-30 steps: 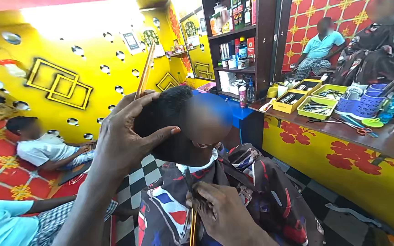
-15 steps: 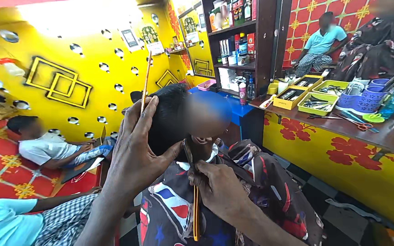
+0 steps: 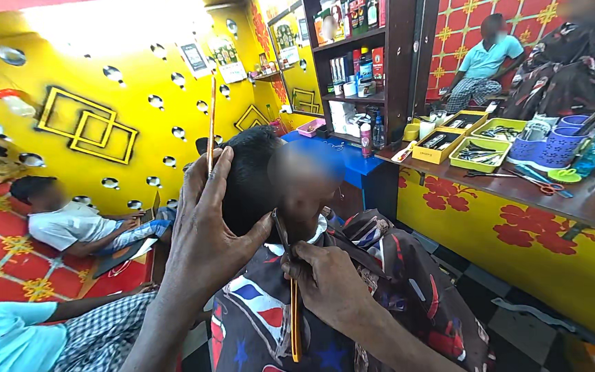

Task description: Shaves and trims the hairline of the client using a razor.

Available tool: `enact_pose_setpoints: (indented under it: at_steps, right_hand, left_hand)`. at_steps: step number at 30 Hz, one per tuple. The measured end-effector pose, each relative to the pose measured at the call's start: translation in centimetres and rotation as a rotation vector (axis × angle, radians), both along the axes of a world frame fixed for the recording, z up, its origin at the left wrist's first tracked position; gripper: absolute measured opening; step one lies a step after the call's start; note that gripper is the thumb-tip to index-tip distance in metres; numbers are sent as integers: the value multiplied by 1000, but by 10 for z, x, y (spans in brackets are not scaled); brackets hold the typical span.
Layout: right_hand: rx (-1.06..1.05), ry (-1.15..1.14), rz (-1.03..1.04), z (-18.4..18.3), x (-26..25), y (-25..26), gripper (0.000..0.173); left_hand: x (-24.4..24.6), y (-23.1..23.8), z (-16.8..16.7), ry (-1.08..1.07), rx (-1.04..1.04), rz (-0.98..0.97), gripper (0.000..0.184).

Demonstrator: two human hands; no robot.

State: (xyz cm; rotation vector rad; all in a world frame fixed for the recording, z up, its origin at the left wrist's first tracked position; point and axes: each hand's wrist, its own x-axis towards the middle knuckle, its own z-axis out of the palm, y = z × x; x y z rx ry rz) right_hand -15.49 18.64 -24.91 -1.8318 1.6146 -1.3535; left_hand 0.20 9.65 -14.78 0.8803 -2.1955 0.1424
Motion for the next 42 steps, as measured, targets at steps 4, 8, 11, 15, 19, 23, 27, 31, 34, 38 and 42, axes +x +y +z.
enact_pose_setpoints:
  at_steps: [4, 8, 11, 15, 19, 23, 27, 31, 34, 38, 42]
  right_hand:
    - [-5, 0, -7, 0, 0, -1, 21]
    - [11, -17, -5, 0, 0, -2, 21]
    - [26, -24, -10, 0, -1, -2, 21]
    - [29, -42, -42, 0, -1, -2, 21]
    - [-46, -42, 16, -3, -3, -3, 21]
    - [-95, -92, 69, -1, 2, -1, 23]
    - [-34, -180, 109, 4, 6, -2, 22]
    - [-38, -213, 105, 5, 8, -2, 23]
    - [9, -237, 107, 7, 8, -3, 22]
    - [56, -255, 120, 9, 8, -4, 23]
    - [62, -276, 143, 9, 7, -5, 24]
  left_hand:
    - [0, 0, 0, 1, 4, 10, 101]
    - [0, 0, -2, 3, 10, 21, 101]
    - [-1, 0, -2, 3, 1, 28, 100]
    - [-2, -1, -2, 4, -18, 26, 98]
    - [-1, -3, -3, 14, 3, 30, 99]
    - [-1, -4, -4, 49, 11, 21, 96]
    - [-6, -2, -6, 88, 9, 42, 92]
    - [-7, -3, -7, 92, 1, 38, 91]
    - [-9, -2, -8, 95, -8, 53, 91]
    - [-10, -2, -10, 101, -28, 72, 89]
    - [-10, -3, -10, 97, -36, 72, 89]
